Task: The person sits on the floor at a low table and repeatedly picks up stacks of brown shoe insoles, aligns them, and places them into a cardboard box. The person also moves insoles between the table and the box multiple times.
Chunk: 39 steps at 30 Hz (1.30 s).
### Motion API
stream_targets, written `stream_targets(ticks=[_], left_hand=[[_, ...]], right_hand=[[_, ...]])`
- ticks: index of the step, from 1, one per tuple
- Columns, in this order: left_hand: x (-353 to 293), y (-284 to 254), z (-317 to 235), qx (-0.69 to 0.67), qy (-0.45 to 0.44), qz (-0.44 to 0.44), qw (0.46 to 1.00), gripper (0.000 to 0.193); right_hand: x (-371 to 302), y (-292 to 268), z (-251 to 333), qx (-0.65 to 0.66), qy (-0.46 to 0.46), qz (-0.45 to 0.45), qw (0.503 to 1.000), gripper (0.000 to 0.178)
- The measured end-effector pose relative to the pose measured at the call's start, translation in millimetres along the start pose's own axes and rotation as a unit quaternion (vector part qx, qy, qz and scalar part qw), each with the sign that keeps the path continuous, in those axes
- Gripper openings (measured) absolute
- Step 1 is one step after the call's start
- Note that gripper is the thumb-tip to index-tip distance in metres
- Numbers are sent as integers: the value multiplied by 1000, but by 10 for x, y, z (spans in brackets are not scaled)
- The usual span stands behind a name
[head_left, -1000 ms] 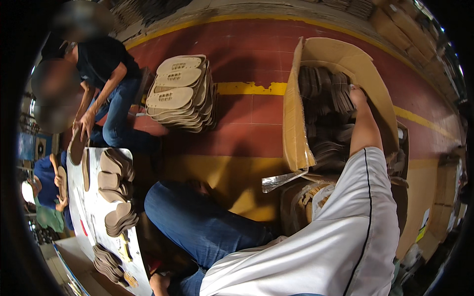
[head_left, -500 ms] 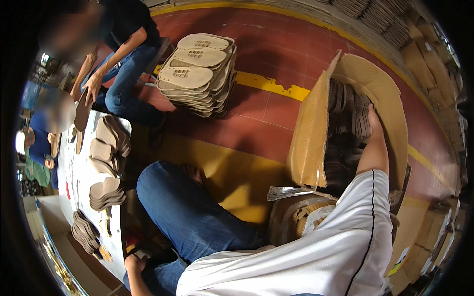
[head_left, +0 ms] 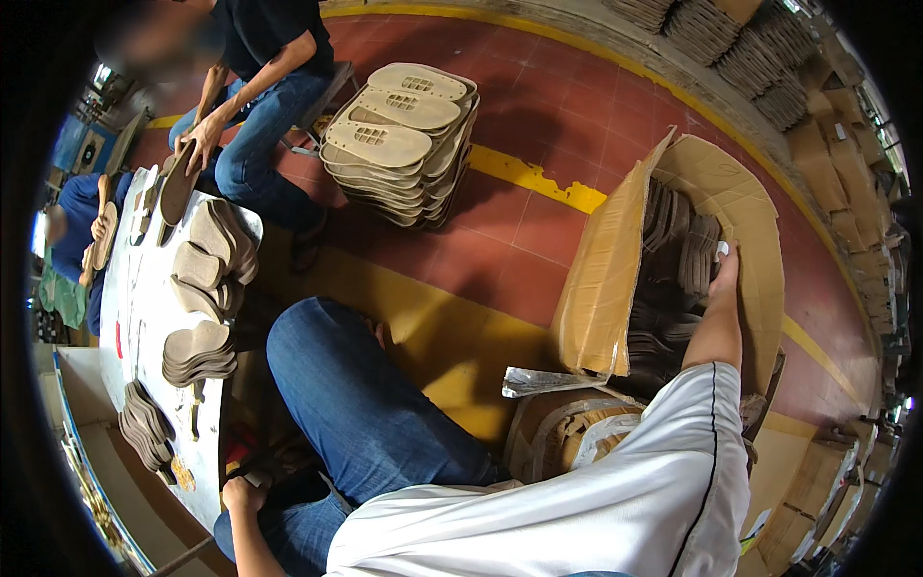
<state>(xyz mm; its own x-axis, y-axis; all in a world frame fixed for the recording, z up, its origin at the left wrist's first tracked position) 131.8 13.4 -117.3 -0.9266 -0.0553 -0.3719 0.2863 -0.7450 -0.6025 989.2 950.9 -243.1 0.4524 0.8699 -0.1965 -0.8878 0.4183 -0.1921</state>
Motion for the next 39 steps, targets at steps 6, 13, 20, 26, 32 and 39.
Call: stream_targets(ticks=[6, 13, 20, 26, 32, 39], left_hand=[[190, 179, -82, 40, 44, -11, 998, 66], [209, 196, -184, -37, 66, -9, 997, 70], [110, 157, -285, -39, 112, -48, 992, 56], [-34, 163, -282, -84, 124, 3, 989, 64], [-646, -515, -380, -269, 224, 77, 933, 63], [-1425, -930, 530, -567, 371, 72, 732, 48]], right_hand=[[-201, -99, -85, -48, -64, -46, 996, 105], [-432, -361, 542, -109, -222, -104, 963, 87], [-1342, -330, 1616, -392, -447, -233, 769, 59], [-2805, 611, 2558, -88, -574, -95, 809, 35], [-5737, 1710, 2776, 70, -669, 152, 724, 26], [-8522, 3136, 2204, 203, -328, 686, 617, 62]])
Point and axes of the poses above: each hand's wrist, its own x-axis towards the middle knuckle, its own y-axis out of the palm, z = x × y, the point moved 9 cm from there along x, towards the middle knuckle, and after that the axes turned 13 degrees about -y, right-handed, at the moved point
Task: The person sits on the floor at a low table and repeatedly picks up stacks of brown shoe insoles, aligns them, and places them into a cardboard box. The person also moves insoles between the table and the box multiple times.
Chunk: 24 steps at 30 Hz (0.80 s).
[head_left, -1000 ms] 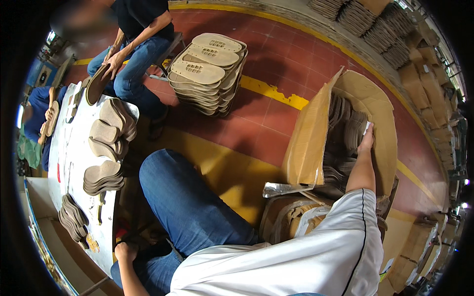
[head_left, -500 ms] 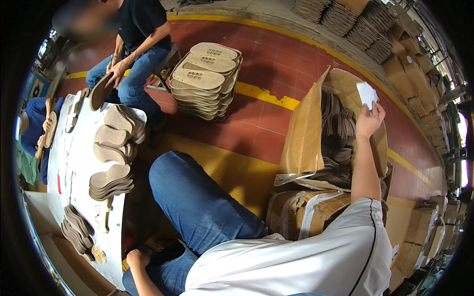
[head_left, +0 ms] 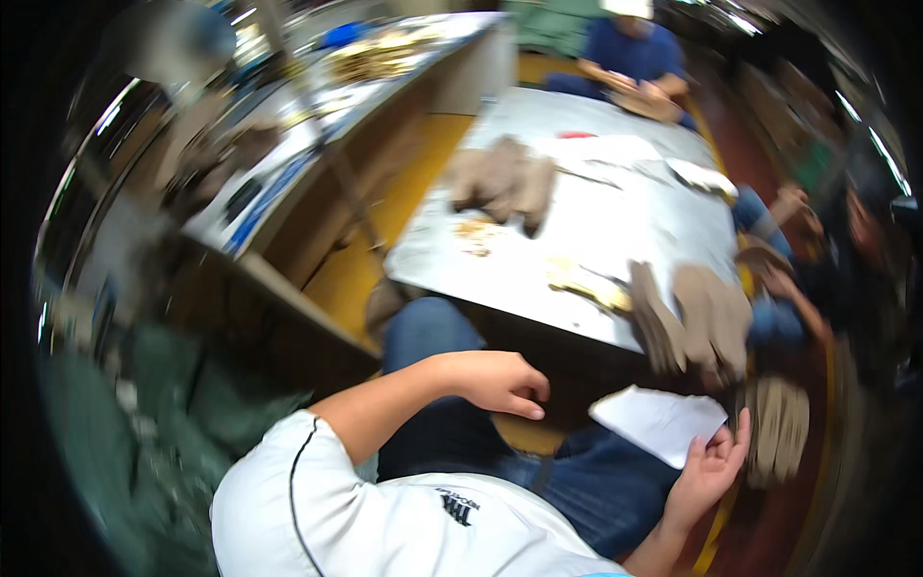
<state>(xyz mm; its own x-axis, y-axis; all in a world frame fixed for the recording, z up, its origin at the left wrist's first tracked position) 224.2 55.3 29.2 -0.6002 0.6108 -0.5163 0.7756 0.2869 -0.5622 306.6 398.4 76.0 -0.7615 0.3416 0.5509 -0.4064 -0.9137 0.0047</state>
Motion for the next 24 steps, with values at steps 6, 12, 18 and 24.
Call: stream_targets(ticks=[6, 12, 18, 24], left_hand=[[-2056, -1278, 323, -99, 32, -387, 916, 29], [-4259, -2476, 1075, -33, -103, -762, 638, 12], [-6545, -3634, 2426, 258, -412, -826, 285, 76], [-7174, -4186, 3627, 69, -486, -711, 503, 144]], right_hand=[[22, 1502, -267, -42, 123, 383, 914, 45], [-584, 2435, -369, -114, 80, 599, 789, 15], [-807, 2549, -618, -52, 36, 626, 777, 21], [-644, 2159, -1359, -155, 118, 533, 823, 22]])
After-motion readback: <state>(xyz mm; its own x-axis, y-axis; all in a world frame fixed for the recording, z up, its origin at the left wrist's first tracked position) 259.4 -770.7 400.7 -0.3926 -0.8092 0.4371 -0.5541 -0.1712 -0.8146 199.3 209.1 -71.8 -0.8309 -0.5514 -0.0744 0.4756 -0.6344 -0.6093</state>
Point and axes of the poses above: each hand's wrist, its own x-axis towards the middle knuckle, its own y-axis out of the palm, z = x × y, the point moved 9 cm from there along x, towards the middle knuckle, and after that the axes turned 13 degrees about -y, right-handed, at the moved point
